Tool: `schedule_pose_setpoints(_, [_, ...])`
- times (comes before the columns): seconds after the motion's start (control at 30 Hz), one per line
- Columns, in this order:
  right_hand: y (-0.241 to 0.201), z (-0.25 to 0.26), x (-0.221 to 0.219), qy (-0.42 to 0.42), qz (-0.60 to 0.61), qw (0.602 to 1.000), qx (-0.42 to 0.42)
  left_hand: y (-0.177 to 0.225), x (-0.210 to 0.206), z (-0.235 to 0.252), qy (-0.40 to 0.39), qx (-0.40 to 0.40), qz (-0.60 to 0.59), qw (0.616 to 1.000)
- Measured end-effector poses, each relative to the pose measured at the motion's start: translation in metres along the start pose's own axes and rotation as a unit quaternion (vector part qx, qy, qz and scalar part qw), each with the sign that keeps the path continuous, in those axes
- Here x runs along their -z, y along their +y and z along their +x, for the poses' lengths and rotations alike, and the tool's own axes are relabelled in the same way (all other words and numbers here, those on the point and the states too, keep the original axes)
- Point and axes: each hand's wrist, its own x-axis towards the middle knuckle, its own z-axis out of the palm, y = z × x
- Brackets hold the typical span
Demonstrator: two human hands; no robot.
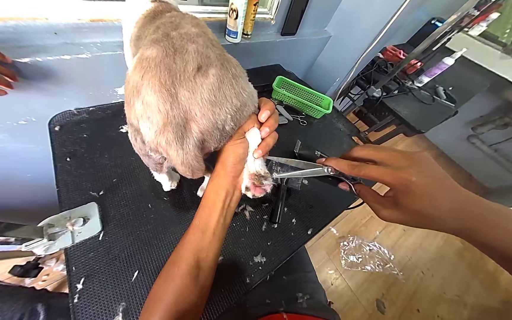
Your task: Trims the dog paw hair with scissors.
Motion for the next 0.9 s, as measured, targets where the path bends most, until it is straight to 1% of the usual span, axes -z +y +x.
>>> schedule_pose_setpoints(0.2, [-0.003, 0.001, -0.012, -0.016, 0.017, 1.000, -0.009, 0.002, -0.002, -0.002, -0.006, 0.005, 0.003, 1.000])
schedule_pose_setpoints(0.37, [-0.004, 0.002, -0.019, -0.010, 0.030, 0.999, -0.012, 0.001, -0.002, -0.001, -0.017, -0.002, -0.013, 1.000])
schedule_pose_setpoints(0.57, [-0.005, 0.001, -0.024, 0.000, 0.046, 0.999, -0.012, -0.001, -0.004, -0.001, -0.012, -0.003, -0.021, 1.000])
schedule_pose_setpoints(0.7, [-0.005, -0.002, -0.025, 0.015, 0.071, 0.997, -0.038, 0.001, -0.005, 0.000, 0.000, 0.000, -0.005, 1.000])
schedule_pose_setpoints(0.9, [-0.007, -0.003, -0.030, 0.018, 0.101, 0.994, -0.038, 0.004, -0.003, -0.002, -0.018, 0.012, -0.022, 1.000])
